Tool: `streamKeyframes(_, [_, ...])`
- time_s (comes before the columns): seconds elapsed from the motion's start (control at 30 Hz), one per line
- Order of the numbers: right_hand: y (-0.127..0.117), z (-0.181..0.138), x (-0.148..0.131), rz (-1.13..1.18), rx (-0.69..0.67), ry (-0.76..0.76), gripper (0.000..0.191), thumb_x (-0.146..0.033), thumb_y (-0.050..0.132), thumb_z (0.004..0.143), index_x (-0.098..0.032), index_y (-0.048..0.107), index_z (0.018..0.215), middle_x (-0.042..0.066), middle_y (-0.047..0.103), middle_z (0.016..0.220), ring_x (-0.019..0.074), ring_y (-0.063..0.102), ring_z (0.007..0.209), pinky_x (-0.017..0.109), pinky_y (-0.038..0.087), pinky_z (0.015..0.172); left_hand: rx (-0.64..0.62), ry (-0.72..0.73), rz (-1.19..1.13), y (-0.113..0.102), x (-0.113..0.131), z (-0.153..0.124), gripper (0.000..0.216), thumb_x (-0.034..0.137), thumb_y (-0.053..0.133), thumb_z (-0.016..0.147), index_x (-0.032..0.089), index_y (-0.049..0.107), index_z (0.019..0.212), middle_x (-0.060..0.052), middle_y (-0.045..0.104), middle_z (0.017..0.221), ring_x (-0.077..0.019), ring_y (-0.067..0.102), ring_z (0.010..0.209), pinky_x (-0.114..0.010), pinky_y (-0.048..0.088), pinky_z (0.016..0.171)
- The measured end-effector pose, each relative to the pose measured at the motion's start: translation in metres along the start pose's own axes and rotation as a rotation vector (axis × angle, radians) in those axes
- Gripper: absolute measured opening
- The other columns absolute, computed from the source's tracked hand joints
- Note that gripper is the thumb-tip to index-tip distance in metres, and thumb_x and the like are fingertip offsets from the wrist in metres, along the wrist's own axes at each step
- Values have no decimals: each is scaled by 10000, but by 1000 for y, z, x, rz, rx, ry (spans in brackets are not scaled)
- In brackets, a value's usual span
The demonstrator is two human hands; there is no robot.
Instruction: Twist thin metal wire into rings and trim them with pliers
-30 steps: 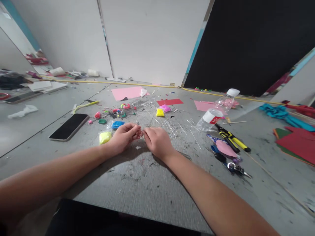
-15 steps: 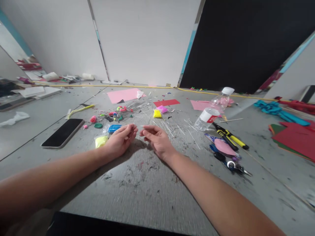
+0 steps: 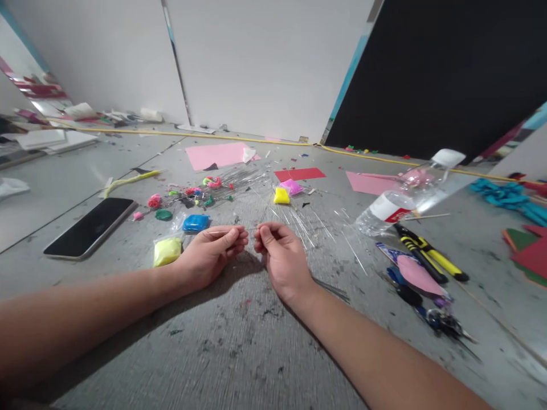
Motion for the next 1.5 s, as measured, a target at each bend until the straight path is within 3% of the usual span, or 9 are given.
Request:
streamKeyframes(0.3, [11,-9,4,-102,-124,8,288,-477,886,720,-254,750,842,-29,720,767,104,603,644,261,512,647,-201,17,53,16,1,-4,74,221,835,801,150,812,795,-68,779,771,-143,708,726,-284,554,789])
streamKeyframes(0.57, [15,-7,10,-28,-193,94,288,-463,896,714,-261,726,827,-24,690,770,128,611,702,284,508,684,-156,-17,10,12,-2,-3,221,214,754,902,128,724,701,-37,678,676,-114,633,644,-256,513,699])
streamKeyframes(0.83, [14,-6,11,15,-172,128,319,-467,924,678,-249,710,770,-40,624,731,113,569,684,266,482,680,-175,-55,-27,10,-4,0,277,311,667,975,127,703,772,-46,679,732,-121,634,680,-258,503,716])
streamKeyframes(1.03, [19,-8,7,24,-225,123,311,-473,884,739,-245,676,781,-42,587,731,124,549,688,297,513,709,-165,-118,-77,7,-10,1,314,336,601,1012,133,725,807,-54,688,755,-129,651,711,-250,528,734])
streamKeyframes(1.2, [20,-9,2,-10,-252,92,286,-463,858,777,-245,673,770,-44,578,723,118,532,675,303,525,721,-146,-154,-133,6,-13,3,321,437,690,940,158,722,784,-44,671,723,-154,646,723,-279,544,757])
streamKeyframes(1.5, [23,-13,-1,-175,-269,-19,258,-517,830,788,-301,745,899,-25,675,825,137,609,729,355,547,824,-150,-56,-45,8,-7,1,225,307,751,912,155,737,746,-29,664,716,-121,617,679,-254,538,735])
Point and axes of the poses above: each hand's wrist, its own z-axis towards the middle knuckle, its own y-axis out of the palm, x = y × z, the point moved 8 cm from there along z, towards the middle knuckle
